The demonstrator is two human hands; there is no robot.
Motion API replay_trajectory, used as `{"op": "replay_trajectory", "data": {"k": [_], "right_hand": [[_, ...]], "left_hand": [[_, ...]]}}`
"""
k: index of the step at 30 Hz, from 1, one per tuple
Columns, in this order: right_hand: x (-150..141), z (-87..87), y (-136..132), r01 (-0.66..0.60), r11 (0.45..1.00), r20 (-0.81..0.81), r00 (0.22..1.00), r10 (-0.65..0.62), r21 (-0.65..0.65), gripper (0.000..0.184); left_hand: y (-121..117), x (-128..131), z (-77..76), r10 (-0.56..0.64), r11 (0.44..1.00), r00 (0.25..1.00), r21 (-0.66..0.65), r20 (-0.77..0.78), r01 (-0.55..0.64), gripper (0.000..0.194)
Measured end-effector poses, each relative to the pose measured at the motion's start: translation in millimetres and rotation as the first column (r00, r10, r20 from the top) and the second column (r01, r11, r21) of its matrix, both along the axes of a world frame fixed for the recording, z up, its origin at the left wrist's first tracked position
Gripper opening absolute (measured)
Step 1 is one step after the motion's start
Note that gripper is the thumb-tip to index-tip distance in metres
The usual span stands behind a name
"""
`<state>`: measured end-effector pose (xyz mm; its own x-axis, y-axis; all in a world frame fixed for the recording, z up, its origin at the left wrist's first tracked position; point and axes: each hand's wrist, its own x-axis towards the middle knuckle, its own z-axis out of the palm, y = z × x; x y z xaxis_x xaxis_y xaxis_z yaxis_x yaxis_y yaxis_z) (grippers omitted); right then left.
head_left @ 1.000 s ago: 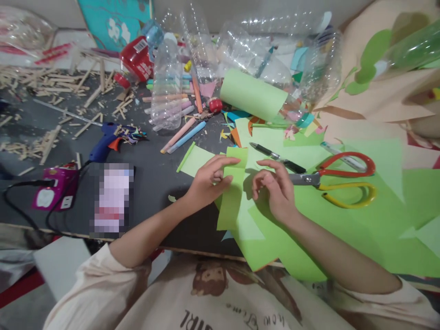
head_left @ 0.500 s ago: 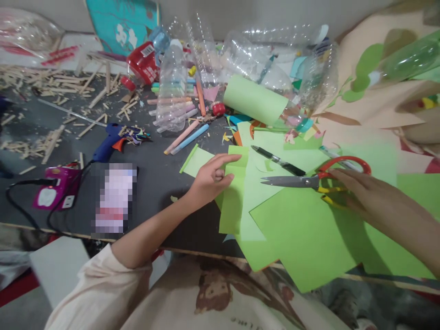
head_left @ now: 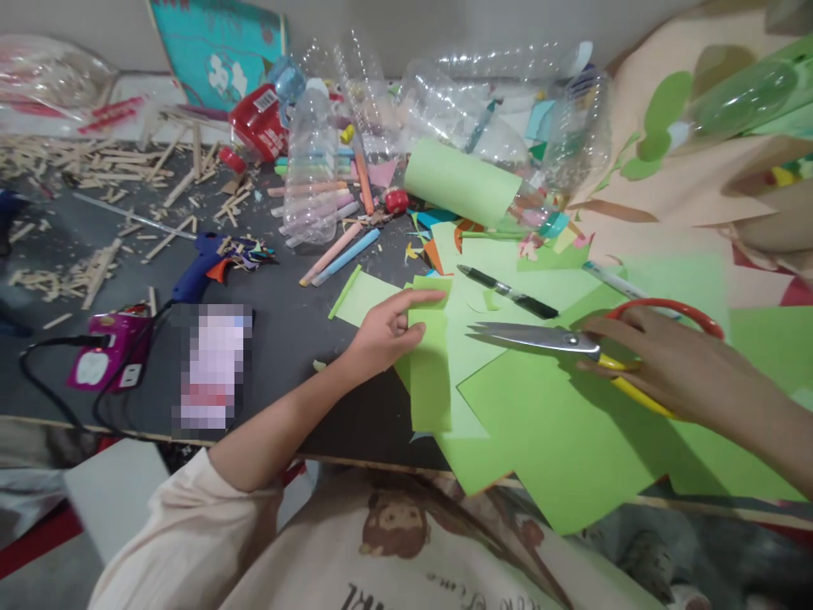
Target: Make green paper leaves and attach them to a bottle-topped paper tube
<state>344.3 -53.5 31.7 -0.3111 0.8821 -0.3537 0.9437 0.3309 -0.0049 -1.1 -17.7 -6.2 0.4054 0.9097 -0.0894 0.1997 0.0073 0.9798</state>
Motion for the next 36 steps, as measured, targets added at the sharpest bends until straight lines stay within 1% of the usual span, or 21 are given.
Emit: {"op": "replay_trajectory", "data": {"k": [2, 4, 5, 7, 11, 13, 17, 20, 24, 27, 29, 36], "right_hand": [[-3, 5.9, -5, 0.044, 0.995, -0.134, 0.989, -0.056, -0.091, 0.033], [-7, 11.4, -7, 0.066, 0.977, -0.254, 0.960, -0.117, -0.202, 0.035], [-9, 14.0, -8, 0.076, 0.965, -0.278, 0.949, -0.147, -0.251, 0.037], [-14, 18.6, -8, 0.098, 0.944, -0.263, 0.947, -0.186, -0.315, 0.043], [-26, 26.6, -5, 0.127, 0.907, -0.222, 0.947, -0.231, -0.401, 0.054], [-32, 29.6, -4, 0.109, 0.906, -0.229, 0.949, -0.217, -0.409, 0.056], [-42, 31.5, 0, 0.025, 0.931, -0.257, 0.958, -0.127, -0.365, 0.056], [-49, 29.1, 3, -0.009, 0.938, -0.293, 0.951, -0.099, -0.347, 0.056], [-55, 23.5, 8, -0.046, 0.947, -0.352, 0.933, -0.073, -0.319, 0.064], [-58, 21.1, 11, -0.053, 0.945, -0.344, 0.937, -0.065, -0.323, 0.065], [-59, 20.8, 11, -0.053, 0.945, -0.347, 0.936, -0.066, -0.323, 0.062], [-62, 20.5, 11, -0.039, 0.943, -0.411, 0.905, -0.106, -0.330, 0.055]], "left_hand": [[-1, -2, -0.1, -0.033, 0.999, 0.999, 0.019, -0.004, 0.034, 0.042], [-2, -4, -0.6, -0.060, 0.993, 0.998, 0.103, -0.013, 0.061, 0.041], [-2, -5, -1.0, -0.073, 0.986, 0.997, 0.146, -0.021, 0.075, 0.040], [-3, -6, -1.7, -0.101, 0.975, 0.994, 0.196, -0.043, 0.107, 0.040], [-5, -7, -2.8, -0.170, 0.962, 0.985, 0.211, -0.038, 0.175, 0.042], [-6, -6, -2.9, -0.204, 0.952, 0.979, 0.229, -0.025, 0.205, 0.044], [-6, -3, -2.1, -0.238, 0.930, 0.971, 0.283, -0.022, 0.234, 0.048], [-6, -2, -1.2, -0.248, 0.914, 0.969, 0.328, -0.018, 0.240, 0.054], [-6, -1, 0.2, -0.271, 0.895, 0.963, 0.367, -0.006, 0.254, 0.061], [-6, -1, 0.9, -0.283, 0.883, 0.959, 0.394, 0.010, 0.256, 0.062], [-6, -1, 1.0, -0.296, 0.880, 0.955, 0.390, 0.004, 0.271, 0.061], [-6, -1, 0.7, -0.289, 0.897, 0.957, 0.352, 0.007, 0.268, 0.059]]}}
